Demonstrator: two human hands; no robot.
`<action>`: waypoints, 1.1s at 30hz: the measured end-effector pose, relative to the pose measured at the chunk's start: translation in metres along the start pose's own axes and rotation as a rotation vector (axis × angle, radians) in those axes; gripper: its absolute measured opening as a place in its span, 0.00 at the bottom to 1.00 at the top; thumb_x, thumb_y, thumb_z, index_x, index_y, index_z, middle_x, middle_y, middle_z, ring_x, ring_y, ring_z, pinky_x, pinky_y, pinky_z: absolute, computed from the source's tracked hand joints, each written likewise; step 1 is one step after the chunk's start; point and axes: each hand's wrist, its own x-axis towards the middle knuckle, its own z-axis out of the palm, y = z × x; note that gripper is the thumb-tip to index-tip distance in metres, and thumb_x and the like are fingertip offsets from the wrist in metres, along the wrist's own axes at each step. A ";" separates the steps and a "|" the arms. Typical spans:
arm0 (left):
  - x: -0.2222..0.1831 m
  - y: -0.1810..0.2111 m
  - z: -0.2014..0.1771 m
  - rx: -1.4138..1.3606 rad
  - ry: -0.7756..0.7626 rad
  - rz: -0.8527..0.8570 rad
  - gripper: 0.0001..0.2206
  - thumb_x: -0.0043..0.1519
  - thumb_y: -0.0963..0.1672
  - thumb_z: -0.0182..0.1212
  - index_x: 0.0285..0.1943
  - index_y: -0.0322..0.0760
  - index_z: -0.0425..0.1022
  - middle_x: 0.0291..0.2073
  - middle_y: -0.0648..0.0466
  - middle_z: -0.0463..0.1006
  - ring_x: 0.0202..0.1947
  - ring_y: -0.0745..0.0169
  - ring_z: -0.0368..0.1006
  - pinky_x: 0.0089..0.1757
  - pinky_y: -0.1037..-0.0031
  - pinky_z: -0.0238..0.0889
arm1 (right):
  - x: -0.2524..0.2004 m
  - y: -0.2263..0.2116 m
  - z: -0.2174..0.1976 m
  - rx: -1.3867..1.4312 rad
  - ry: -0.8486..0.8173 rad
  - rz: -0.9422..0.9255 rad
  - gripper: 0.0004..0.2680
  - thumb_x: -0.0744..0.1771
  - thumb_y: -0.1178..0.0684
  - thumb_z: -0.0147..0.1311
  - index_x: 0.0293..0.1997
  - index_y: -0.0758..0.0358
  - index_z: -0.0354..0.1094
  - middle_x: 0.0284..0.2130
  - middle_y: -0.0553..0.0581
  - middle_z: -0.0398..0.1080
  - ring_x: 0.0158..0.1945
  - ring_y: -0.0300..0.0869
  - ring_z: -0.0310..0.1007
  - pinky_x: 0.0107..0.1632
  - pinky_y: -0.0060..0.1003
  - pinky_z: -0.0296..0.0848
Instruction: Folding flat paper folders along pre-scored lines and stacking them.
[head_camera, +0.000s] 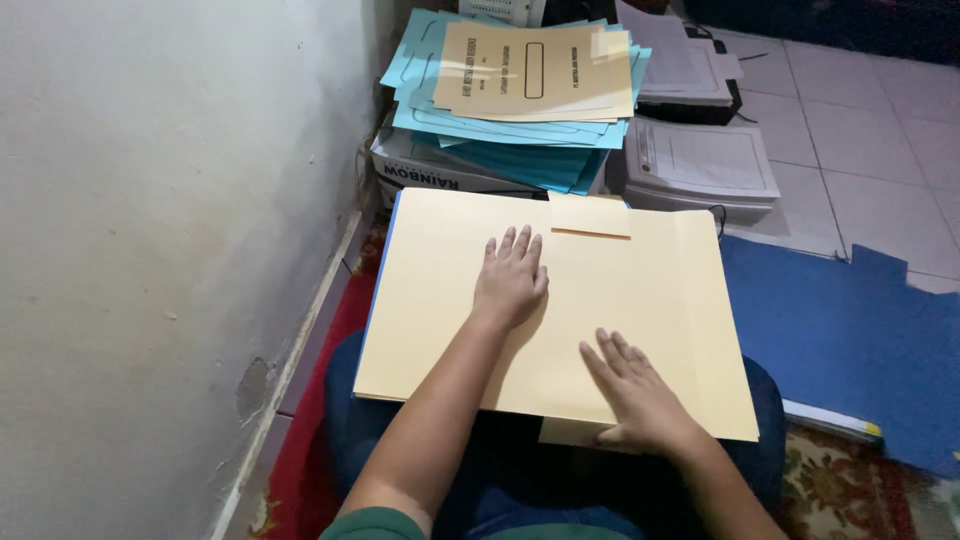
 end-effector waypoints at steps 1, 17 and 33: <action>-0.001 0.000 -0.001 0.003 0.000 0.002 0.29 0.66 0.50 0.37 0.77 0.39 0.55 0.77 0.46 0.53 0.77 0.45 0.43 0.69 0.48 0.32 | -0.001 -0.002 -0.002 0.002 0.003 0.000 0.56 0.58 0.36 0.82 0.80 0.49 0.19 0.77 0.61 0.12 0.80 0.52 0.10 0.75 0.46 0.25; -0.002 0.002 -0.015 -0.010 0.003 -0.017 0.27 0.66 0.50 0.42 0.75 0.41 0.64 0.75 0.48 0.61 0.76 0.47 0.52 0.69 0.49 0.41 | 0.026 -0.036 -0.061 0.186 0.128 0.061 0.30 0.68 0.26 0.36 0.79 0.45 0.41 0.78 0.53 0.39 0.80 0.48 0.34 0.77 0.48 0.35; -0.008 0.006 -0.022 -0.048 0.070 -0.028 0.23 0.65 0.46 0.47 0.70 0.40 0.70 0.71 0.47 0.67 0.73 0.46 0.58 0.68 0.50 0.46 | 0.102 0.008 -0.112 0.212 0.414 0.465 0.28 0.71 0.31 0.30 0.74 0.61 0.53 0.72 0.69 0.53 0.81 0.52 0.36 0.77 0.46 0.33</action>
